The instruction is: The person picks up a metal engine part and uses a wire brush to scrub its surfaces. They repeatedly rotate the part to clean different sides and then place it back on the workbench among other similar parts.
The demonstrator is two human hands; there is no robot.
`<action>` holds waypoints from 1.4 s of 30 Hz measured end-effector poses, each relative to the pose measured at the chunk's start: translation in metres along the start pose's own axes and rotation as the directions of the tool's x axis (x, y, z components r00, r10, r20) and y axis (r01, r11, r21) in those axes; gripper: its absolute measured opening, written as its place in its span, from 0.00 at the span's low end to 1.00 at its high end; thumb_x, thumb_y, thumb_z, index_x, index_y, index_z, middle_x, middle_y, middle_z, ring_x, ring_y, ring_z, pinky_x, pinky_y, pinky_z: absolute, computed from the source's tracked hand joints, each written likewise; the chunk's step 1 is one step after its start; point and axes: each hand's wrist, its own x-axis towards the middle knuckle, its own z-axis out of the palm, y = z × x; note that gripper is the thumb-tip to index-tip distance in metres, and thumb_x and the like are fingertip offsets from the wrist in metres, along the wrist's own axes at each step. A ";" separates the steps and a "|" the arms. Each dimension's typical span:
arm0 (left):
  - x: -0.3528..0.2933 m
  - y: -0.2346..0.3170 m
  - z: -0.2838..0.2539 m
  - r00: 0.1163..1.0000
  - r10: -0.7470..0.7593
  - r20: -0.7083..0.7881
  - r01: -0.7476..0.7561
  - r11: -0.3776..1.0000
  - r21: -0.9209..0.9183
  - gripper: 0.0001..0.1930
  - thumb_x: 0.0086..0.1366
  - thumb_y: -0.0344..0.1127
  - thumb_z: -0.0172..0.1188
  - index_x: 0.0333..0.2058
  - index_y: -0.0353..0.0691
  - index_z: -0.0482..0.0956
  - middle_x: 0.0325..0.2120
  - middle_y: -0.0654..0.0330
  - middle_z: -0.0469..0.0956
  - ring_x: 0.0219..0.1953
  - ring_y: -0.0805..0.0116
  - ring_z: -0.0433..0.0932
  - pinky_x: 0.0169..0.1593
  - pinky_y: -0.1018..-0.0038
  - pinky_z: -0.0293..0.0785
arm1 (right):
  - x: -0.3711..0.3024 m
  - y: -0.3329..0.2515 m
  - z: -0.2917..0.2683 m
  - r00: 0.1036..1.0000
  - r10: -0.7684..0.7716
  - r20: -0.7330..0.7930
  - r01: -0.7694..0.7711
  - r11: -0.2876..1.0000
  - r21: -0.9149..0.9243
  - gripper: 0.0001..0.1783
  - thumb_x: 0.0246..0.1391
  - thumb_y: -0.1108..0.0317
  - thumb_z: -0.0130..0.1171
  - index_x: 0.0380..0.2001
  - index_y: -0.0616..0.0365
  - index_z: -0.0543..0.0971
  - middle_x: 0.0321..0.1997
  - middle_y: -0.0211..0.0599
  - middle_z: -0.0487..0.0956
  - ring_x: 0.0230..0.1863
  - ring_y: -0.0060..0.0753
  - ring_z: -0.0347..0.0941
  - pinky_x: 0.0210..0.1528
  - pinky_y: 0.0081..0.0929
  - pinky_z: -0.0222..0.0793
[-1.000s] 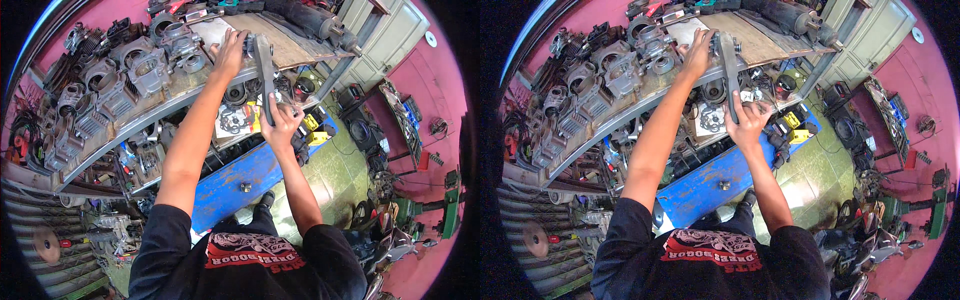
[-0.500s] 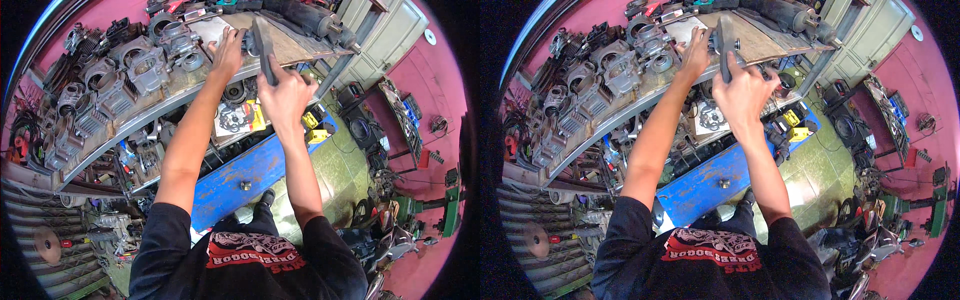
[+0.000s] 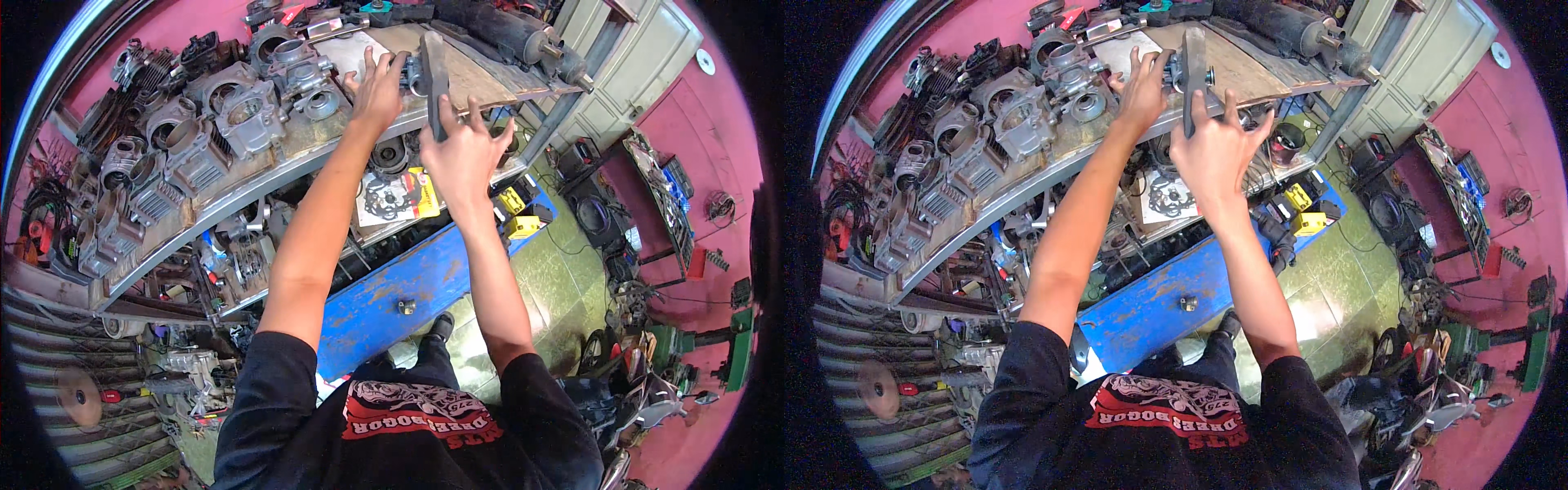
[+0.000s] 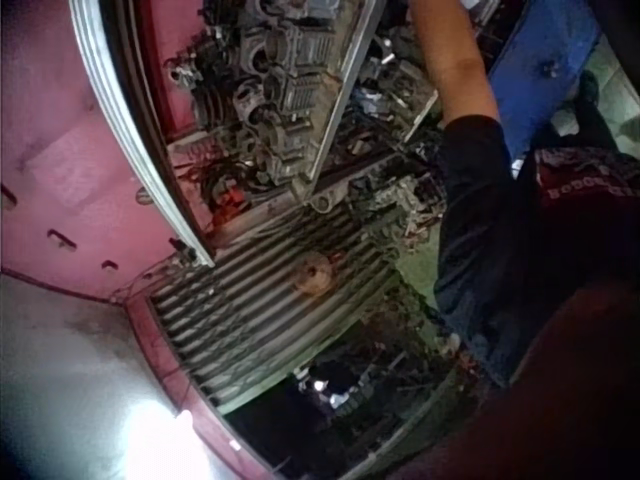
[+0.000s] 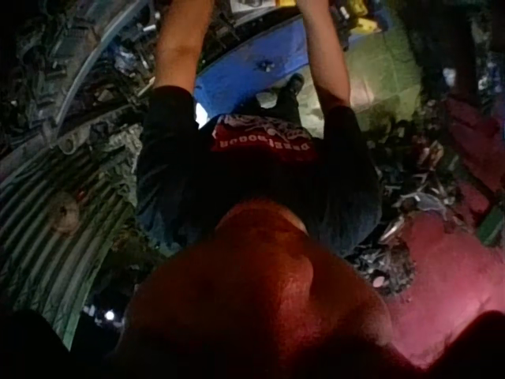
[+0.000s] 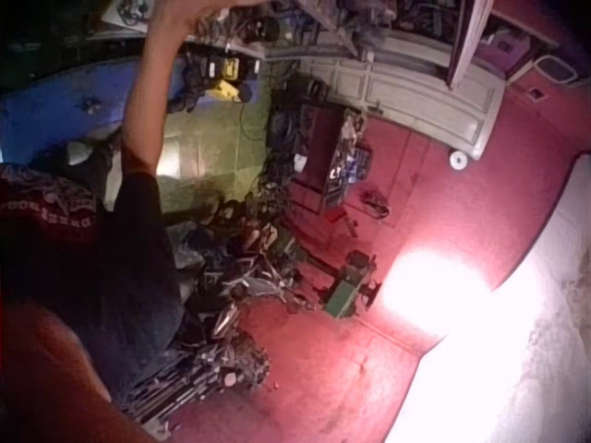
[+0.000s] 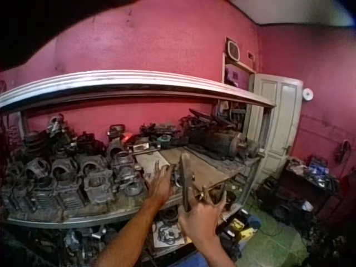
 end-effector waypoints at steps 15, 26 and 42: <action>0.000 -0.010 0.007 1.000 -0.015 -0.016 0.015 1.000 0.020 0.38 0.55 0.33 0.70 0.64 0.56 0.65 0.62 0.60 0.66 0.72 0.56 0.55 0.56 0.37 0.53 | 0.023 -0.022 -0.026 0.985 0.087 0.146 -0.094 0.995 0.042 0.27 0.45 0.56 0.62 0.51 0.49 0.85 0.49 0.65 0.81 0.58 0.56 0.77 0.68 0.76 0.41; 0.001 -0.004 0.005 1.000 -0.005 -0.012 0.005 1.000 0.026 0.38 0.56 0.38 0.71 0.65 0.56 0.65 0.62 0.59 0.67 0.72 0.55 0.56 0.56 0.37 0.54 | 0.020 -0.007 -0.015 0.998 0.040 0.046 -0.041 0.999 0.017 0.26 0.46 0.56 0.63 0.50 0.50 0.85 0.50 0.63 0.81 0.58 0.53 0.78 0.68 0.77 0.42; 0.003 -0.010 0.009 0.998 -0.054 0.036 0.054 0.998 0.011 0.42 0.52 0.34 0.72 0.66 0.53 0.64 0.61 0.59 0.65 0.69 0.60 0.59 0.58 0.36 0.53 | -0.013 0.015 0.005 0.998 0.061 0.029 -0.060 0.998 -0.012 0.26 0.45 0.59 0.63 0.48 0.58 0.84 0.37 0.53 0.85 0.53 0.46 0.81 0.66 0.70 0.45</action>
